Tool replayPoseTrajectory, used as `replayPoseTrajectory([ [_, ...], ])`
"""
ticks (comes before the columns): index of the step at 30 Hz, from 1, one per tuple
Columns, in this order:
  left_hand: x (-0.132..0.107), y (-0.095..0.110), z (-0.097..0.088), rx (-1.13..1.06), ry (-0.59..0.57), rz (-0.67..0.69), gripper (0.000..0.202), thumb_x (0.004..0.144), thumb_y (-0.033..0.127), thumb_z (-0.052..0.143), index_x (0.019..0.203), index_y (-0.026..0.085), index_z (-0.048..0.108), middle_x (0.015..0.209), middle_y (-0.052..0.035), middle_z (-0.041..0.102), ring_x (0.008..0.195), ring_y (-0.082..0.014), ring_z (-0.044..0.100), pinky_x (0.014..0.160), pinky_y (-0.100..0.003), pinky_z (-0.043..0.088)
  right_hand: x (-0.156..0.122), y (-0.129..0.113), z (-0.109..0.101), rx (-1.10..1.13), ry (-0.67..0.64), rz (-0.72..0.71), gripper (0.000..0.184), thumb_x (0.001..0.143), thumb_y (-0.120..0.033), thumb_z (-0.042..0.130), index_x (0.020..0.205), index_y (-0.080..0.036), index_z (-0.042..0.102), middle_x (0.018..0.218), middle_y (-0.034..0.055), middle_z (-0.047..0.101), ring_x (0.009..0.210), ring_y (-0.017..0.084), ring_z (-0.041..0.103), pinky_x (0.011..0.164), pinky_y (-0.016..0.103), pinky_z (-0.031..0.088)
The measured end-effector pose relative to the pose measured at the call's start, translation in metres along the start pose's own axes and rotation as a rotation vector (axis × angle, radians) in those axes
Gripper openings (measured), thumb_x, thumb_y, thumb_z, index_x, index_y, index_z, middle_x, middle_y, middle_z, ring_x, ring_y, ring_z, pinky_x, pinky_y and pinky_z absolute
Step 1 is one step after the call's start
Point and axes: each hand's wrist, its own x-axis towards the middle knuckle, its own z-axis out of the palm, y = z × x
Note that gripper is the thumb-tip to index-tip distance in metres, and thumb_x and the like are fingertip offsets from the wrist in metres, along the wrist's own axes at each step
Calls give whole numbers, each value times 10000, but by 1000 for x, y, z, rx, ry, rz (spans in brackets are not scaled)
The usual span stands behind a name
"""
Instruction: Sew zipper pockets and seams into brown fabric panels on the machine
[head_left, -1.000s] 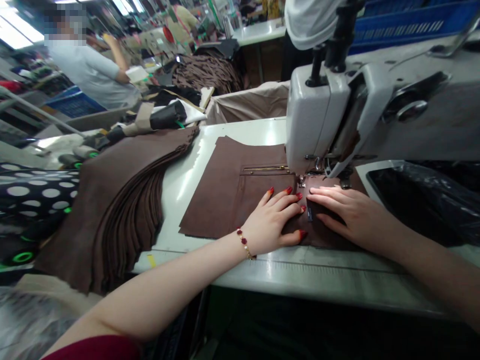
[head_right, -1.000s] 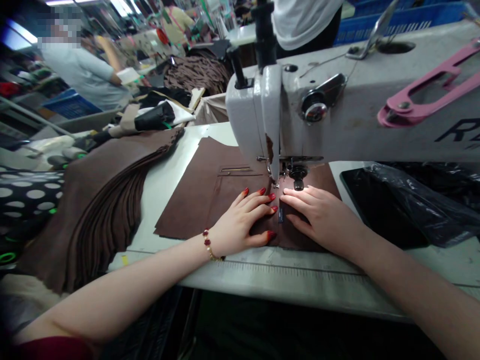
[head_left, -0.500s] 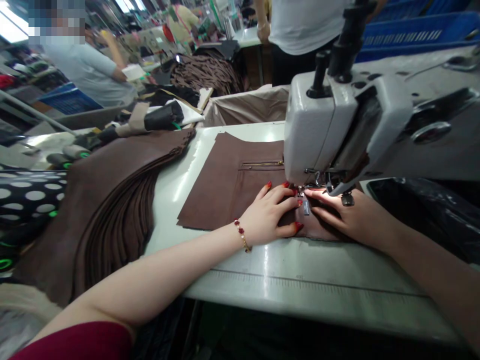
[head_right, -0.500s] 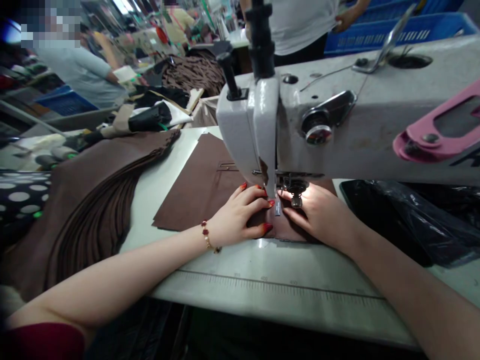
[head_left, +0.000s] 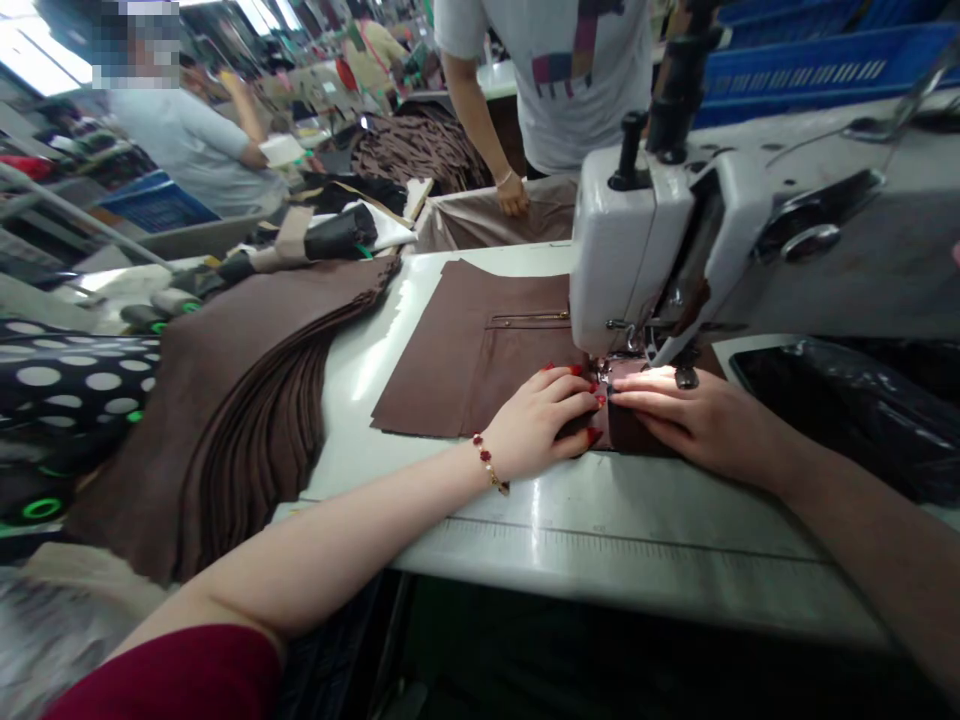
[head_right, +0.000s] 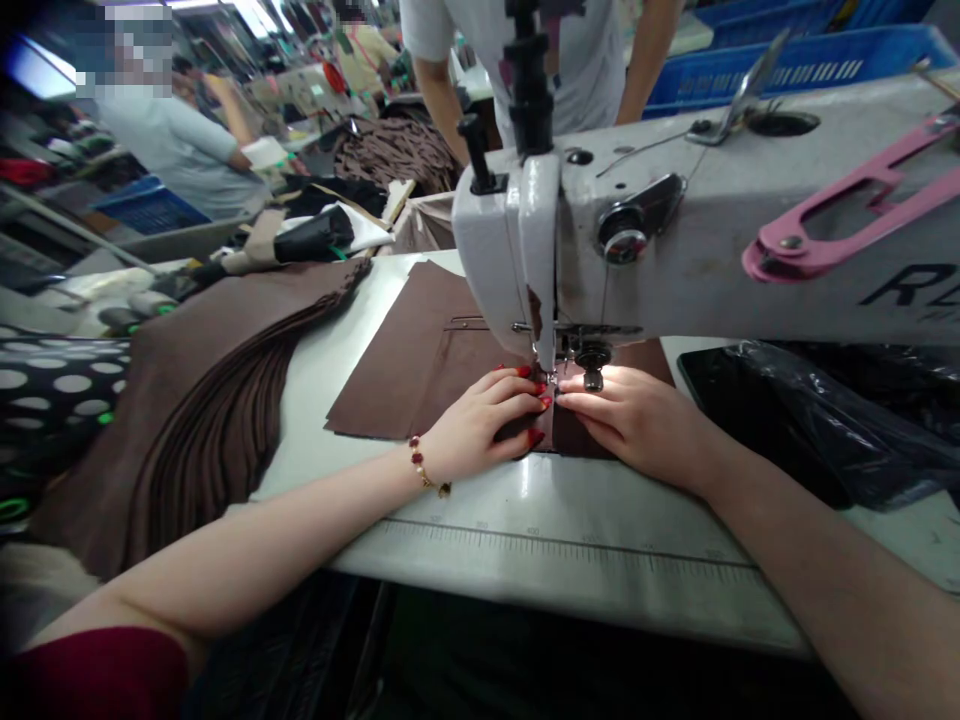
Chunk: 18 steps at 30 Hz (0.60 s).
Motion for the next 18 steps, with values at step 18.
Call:
replayPoseTrajectory([
  [18,5,-4,-3,-74,-5,-9,268,874,268,599,1138,226,611,1195,-58,595,1202,-225,473,1104,-415,379,-1,0,-3,3,-67,-31,361,934,-224,499,1275,-225,618,1367,61,591,1201,250,571,1016,448,474],
])
